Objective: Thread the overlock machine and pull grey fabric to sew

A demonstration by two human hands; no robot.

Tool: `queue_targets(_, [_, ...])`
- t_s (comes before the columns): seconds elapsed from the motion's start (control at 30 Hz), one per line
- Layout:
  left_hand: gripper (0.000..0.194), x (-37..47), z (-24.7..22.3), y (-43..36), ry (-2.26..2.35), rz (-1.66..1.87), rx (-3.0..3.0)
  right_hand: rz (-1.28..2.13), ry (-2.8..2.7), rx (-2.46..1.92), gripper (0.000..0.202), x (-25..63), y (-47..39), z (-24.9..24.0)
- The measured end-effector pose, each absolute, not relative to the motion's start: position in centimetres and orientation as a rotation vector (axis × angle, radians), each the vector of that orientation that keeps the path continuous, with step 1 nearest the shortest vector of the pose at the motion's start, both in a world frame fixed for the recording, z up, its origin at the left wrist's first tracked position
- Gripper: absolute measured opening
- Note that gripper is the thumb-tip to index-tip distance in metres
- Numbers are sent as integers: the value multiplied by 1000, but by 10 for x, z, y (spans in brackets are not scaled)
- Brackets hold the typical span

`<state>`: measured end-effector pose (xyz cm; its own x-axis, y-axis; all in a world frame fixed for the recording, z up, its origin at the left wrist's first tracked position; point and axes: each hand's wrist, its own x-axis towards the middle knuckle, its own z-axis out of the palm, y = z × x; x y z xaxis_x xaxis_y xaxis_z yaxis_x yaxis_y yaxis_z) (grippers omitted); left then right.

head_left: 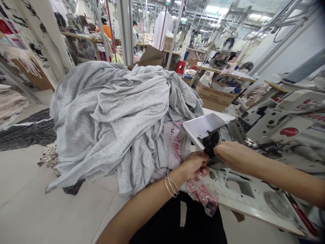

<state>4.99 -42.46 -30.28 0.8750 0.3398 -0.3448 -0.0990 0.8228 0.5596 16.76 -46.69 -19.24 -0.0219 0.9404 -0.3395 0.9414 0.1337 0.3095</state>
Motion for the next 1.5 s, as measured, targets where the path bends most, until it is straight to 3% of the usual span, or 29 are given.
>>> queue_targets(0.2, [20, 49, -303, -425, 446, 236, 608, -200, 1931, 1796, 25, 178, -458, -188])
queue_targets(0.5, [12, 53, -302, -427, 530, 274, 790, -235, 1793, 1844, 24, 162, -456, -186])
queue_targets(0.8, [16, 44, -307, -435, 792, 727, 1344, -297, 1576, 2147, 22, 157, -452, -189])
queue_targets(1.07, [17, 44, -309, -432, 950, 881, 1394, -545, 1564, 2192, 24, 168, -452, -184])
queue_targets(1.33, [17, 47, -313, -431, 974, 897, 1373, -86, 1613, 2150, 25, 152, -466, -192])
queue_targets(1.5, [17, 47, -314, -432, 969, 881, 1389, -58, 1594, 2212, 25, 152, -474, -197])
